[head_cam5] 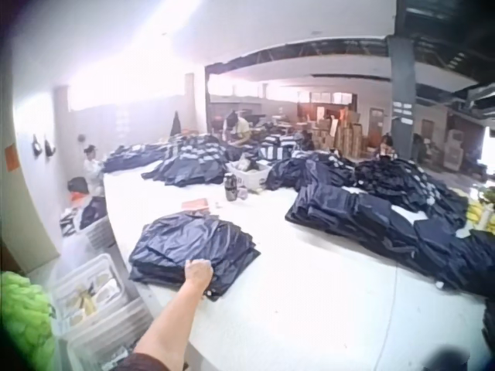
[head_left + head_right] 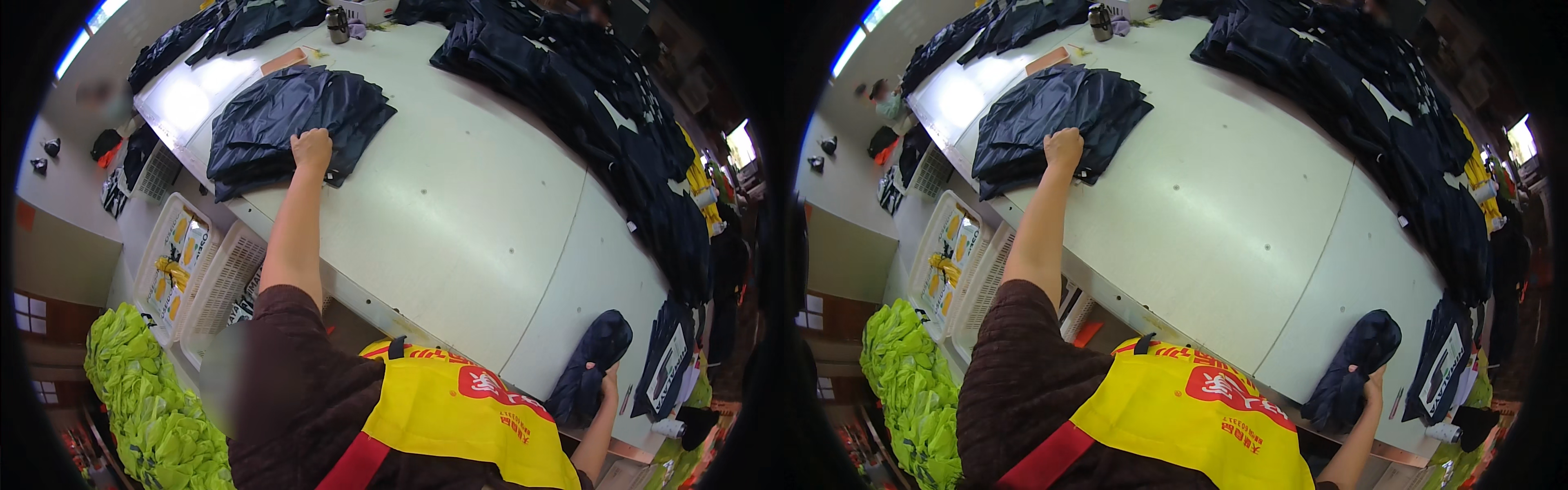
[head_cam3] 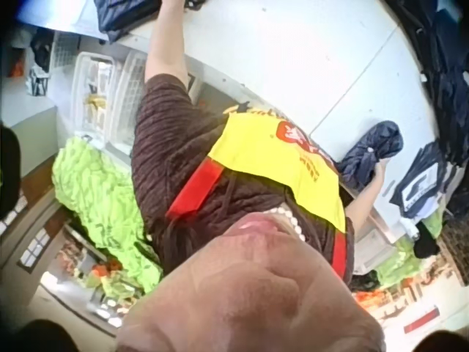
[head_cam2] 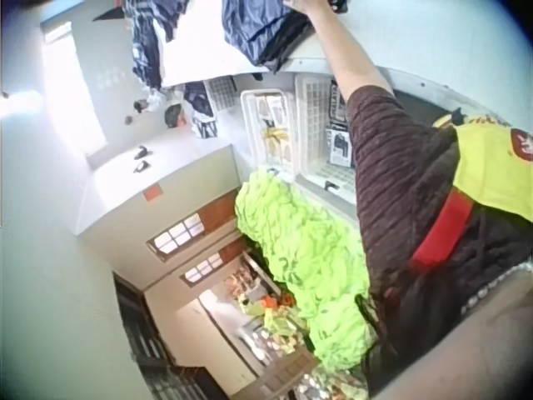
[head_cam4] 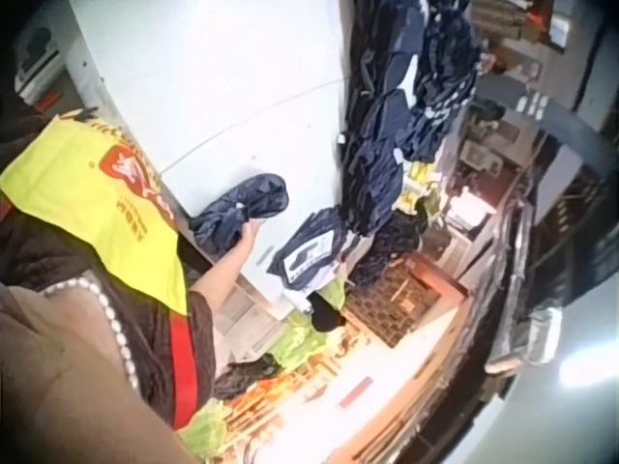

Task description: The person folds a black raincoat on a table, aligns the edges, and places it into a black plastic bag. The person then picks up another raincoat and repeats the folding and bagging process.

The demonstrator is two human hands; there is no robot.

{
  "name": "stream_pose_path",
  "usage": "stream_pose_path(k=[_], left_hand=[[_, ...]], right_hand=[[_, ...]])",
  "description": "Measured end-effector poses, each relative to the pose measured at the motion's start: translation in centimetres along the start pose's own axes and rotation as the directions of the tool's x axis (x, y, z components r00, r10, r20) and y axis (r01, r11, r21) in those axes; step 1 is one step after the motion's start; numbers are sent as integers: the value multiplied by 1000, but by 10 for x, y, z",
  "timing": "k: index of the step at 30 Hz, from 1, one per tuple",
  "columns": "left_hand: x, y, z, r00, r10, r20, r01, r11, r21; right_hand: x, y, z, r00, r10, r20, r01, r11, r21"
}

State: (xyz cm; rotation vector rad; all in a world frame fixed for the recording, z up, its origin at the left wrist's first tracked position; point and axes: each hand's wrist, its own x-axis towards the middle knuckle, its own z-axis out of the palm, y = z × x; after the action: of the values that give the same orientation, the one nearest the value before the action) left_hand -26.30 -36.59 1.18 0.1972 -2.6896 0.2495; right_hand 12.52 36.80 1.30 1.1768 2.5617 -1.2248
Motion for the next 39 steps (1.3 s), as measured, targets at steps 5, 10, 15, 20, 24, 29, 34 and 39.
stream_pose_path(k=[5, 10, 15, 20, 24, 29, 34, 39], left_hand=[[-81, 96, -41, 932, 240, -270, -314, 909, -274], [-262, 244, -91, 834, 546, -76, -380, 470, -797], [-318, 294, -118, 821, 543, -176, -238, 45, -970], [-312, 290, -115, 866, 482, -133, -298, 286, -911], [-309, 289, -110, 855, 517, -53, -261, 338, -904], [-300, 281, -123, 776, 631, -12, -315, 371, -874], [-304, 285, -110, 650, 747, -136, -597, 392, -700], [-285, 292, -105, 944, 313, 106, -4, 331, -944]], right_hand=[[9, 27, -15, 1000, 10, 11, -11, 998, 69], [3, 22, -16, 984, -158, 87, 149, 984, 102], [-8, 10, -19, 960, -271, 70, 260, 956, 133], [-15, 9, -24, 966, -216, 142, 182, 959, 219], [-14, 2, -18, 957, -217, 194, 209, 976, 63], [-27, -43, 1, 877, -422, 229, 462, 871, -167], [-40, -97, 25, 793, -484, 369, 583, 779, -231], [-46, -128, 63, 451, -607, 654, 892, 321, -318]])
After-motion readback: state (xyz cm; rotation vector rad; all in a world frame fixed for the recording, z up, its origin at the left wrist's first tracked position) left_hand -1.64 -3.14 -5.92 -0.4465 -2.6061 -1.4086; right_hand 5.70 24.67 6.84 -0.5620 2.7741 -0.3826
